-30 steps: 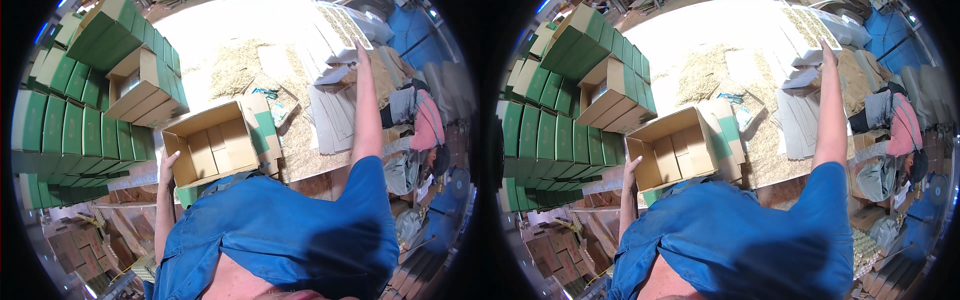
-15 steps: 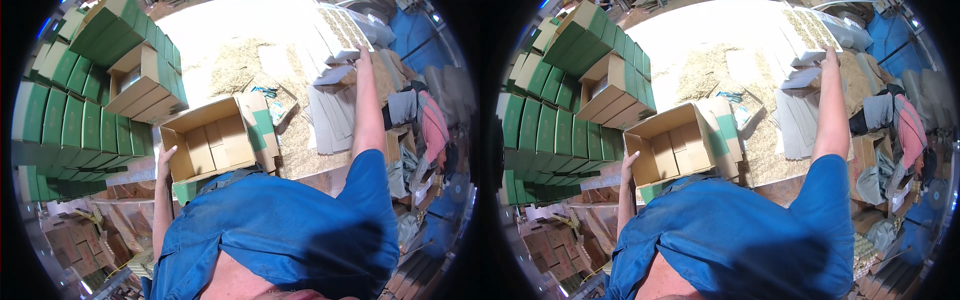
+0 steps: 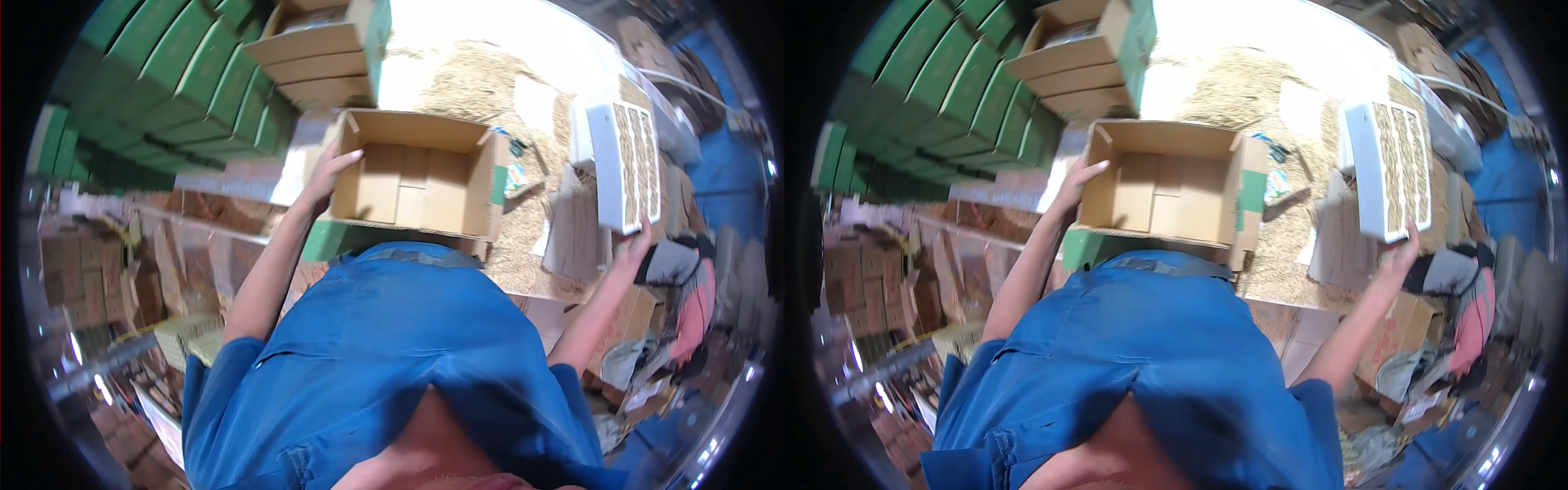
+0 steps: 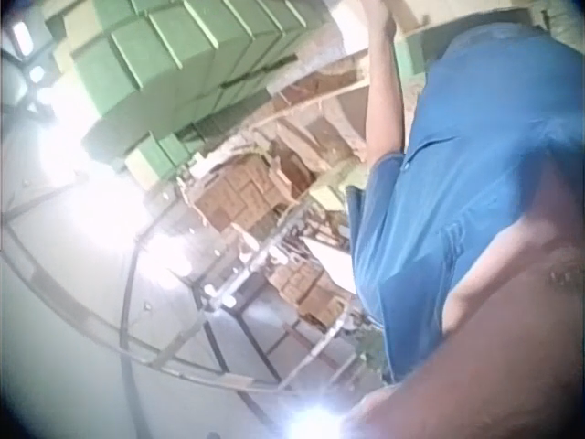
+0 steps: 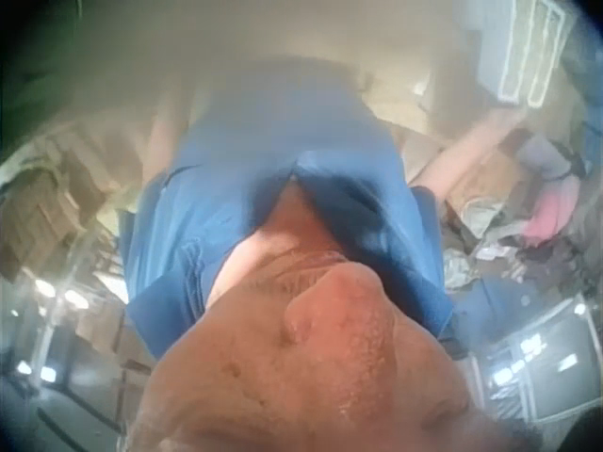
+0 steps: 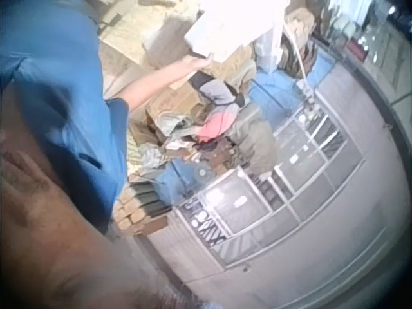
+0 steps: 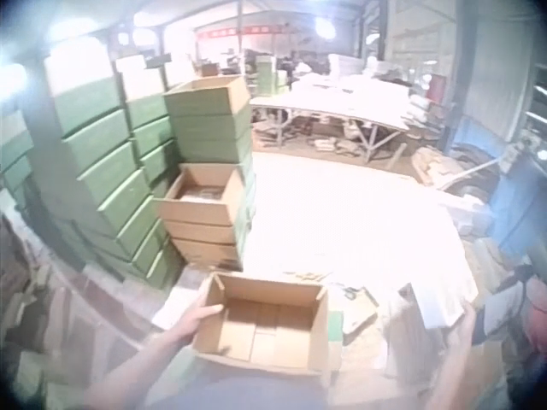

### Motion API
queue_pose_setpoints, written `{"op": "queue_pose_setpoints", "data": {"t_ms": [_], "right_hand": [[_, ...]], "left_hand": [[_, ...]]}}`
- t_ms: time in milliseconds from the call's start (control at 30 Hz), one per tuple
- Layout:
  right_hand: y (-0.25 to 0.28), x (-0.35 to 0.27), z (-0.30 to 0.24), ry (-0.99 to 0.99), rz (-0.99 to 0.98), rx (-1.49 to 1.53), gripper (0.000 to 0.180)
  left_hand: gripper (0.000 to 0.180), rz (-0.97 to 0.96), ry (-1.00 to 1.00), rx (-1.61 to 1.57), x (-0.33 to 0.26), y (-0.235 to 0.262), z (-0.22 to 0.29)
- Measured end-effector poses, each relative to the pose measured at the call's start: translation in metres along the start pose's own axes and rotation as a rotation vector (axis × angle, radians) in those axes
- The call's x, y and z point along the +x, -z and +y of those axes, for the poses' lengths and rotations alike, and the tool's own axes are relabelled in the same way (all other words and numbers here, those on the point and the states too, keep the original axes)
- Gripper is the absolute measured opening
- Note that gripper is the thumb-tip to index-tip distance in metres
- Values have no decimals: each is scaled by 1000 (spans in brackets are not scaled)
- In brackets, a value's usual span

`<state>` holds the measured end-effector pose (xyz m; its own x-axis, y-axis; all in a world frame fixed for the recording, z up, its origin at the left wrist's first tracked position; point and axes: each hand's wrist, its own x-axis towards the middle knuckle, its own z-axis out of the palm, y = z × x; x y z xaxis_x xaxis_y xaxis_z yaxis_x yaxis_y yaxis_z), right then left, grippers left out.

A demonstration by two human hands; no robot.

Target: The person assembles cardboard boxes by unfolding flat sheets, tucking in flaps, and filling them with a tray of grain-like material before closing them.

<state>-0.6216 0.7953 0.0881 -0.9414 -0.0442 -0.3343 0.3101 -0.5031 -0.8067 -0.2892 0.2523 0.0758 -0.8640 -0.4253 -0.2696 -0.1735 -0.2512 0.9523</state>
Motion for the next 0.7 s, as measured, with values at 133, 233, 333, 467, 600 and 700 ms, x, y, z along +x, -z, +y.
{"op": "queue_pose_setpoints", "data": {"t_ms": [133,233,333,467,600,700], "right_hand": [[-60,-59,20,-17,-228,-21,55],[-112,-88,49,-215,-378,-84,61],[-165,-130,74,-351,-485,-194,64],[-213,-154,104,-444,-598,-436,64],[-245,-158,118,-333,-644,-582,55],[-266,-166,123,-318,-569,-578,45]], "left_hand": [[57,4,16,-34,3,-5,3],[56,28,26,-35,1,0,2],[56,-12,7,-37,6,6,-8],[54,-49,7,-135,8,7,-13],[52,-66,-39,-168,6,11,-18],[54,-88,-73,-141,10,17,-27]]}}
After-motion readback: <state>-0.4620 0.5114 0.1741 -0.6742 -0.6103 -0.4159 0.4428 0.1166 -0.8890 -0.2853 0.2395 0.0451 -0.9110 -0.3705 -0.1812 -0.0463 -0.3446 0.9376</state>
